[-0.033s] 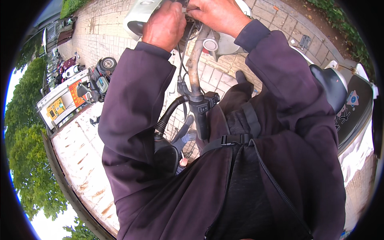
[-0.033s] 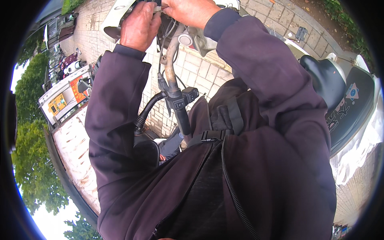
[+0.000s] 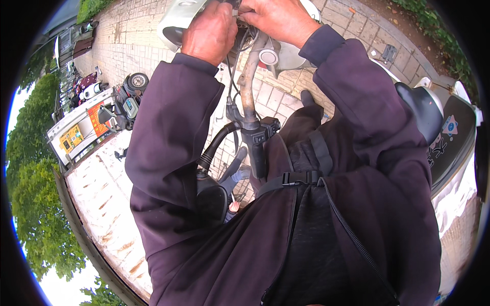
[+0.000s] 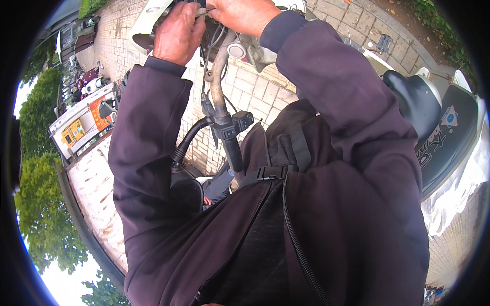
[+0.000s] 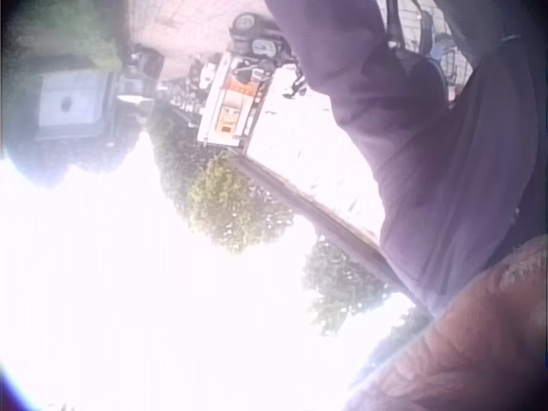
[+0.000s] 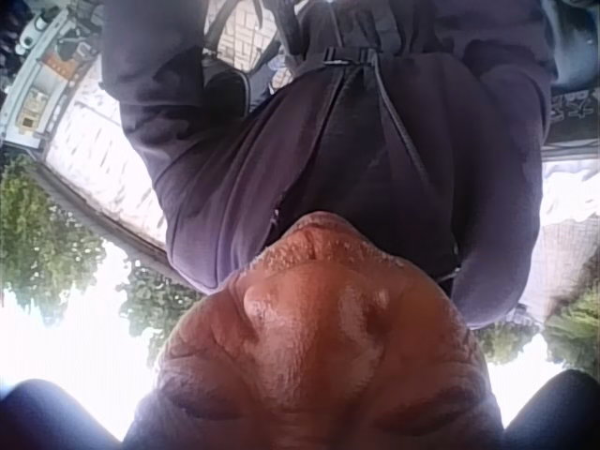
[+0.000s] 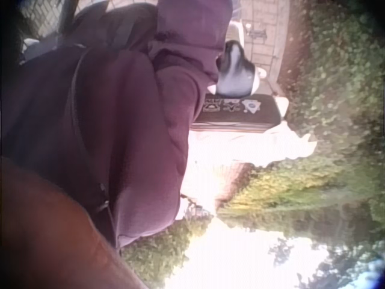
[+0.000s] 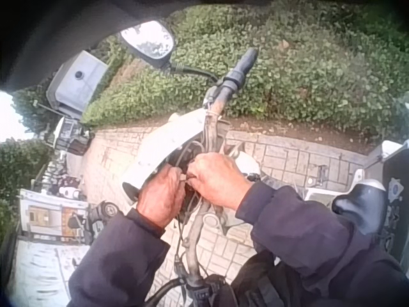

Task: The person removes the scooter dashboard cover, disconnects wiring, and uses a screwdriver to adjust internal components. The person then reattaches the cover and secures it.

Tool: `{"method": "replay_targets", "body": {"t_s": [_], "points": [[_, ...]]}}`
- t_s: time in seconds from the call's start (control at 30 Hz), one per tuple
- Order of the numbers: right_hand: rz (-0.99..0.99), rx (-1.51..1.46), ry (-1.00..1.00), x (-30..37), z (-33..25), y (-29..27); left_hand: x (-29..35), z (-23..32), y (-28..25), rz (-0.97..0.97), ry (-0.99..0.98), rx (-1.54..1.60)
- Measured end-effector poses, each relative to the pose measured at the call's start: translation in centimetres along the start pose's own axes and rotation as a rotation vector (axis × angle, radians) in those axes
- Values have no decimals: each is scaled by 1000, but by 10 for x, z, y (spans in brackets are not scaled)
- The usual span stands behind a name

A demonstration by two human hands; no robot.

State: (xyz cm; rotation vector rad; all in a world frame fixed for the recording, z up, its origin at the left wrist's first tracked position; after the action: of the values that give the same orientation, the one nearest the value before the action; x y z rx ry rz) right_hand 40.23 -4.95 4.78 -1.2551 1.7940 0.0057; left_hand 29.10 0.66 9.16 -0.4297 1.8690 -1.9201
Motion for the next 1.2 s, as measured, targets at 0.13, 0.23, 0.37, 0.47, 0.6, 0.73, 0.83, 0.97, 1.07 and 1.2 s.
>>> {"method": "replay_targets", "body": {"t_s": [0.13, 0.23, 0.37, 0.47, 0.6, 0.73, 0.83, 0.97, 1.07, 1.2], "points": [[25, 5, -16, 1, -1, 0, 0, 1, -2, 26, 27, 21], [16, 5, 9, 2, -1, 1, 0, 3, -5, 41, 41, 38], [22, -1, 42, 4, -2, 1, -1, 4, -8, 53, 45, 46], [47, 6, 48, 6, -3, 1, -1, 4, -6, 58, 22, 35], [63, 7, 26, 5, -3, 1, 0, 5, -6, 86, 26, 24], [11, -18, 28, 3, 1, 1, 1, 3, -4, 57, 11, 22], [-26, -32, 74, 3, 6, 2, 4, 2, 0, 79, -19, -10], [6, -12, 14, 3, 2, 0, 10, -6, 13, 34, -172, -14], [7, -24, 18, 5, 3, 1, 11, -9, 16, 74, -187, -32], [0, -54, -1, 2, 4, 0, 11, -10, 12, 136, -204, 72]]}}
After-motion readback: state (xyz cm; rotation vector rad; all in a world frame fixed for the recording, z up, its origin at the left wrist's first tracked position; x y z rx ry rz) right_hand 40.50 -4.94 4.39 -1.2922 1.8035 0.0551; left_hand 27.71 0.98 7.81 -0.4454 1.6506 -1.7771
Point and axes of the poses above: each hand's wrist, its own x-axis away from the middle knuckle, its own y-axis out of the palm, z = x × y, the point moved 7 cm from there along -x, towards the middle knuckle, and after that the axes turned 13 degrees about -y, right-handed, at the moved point
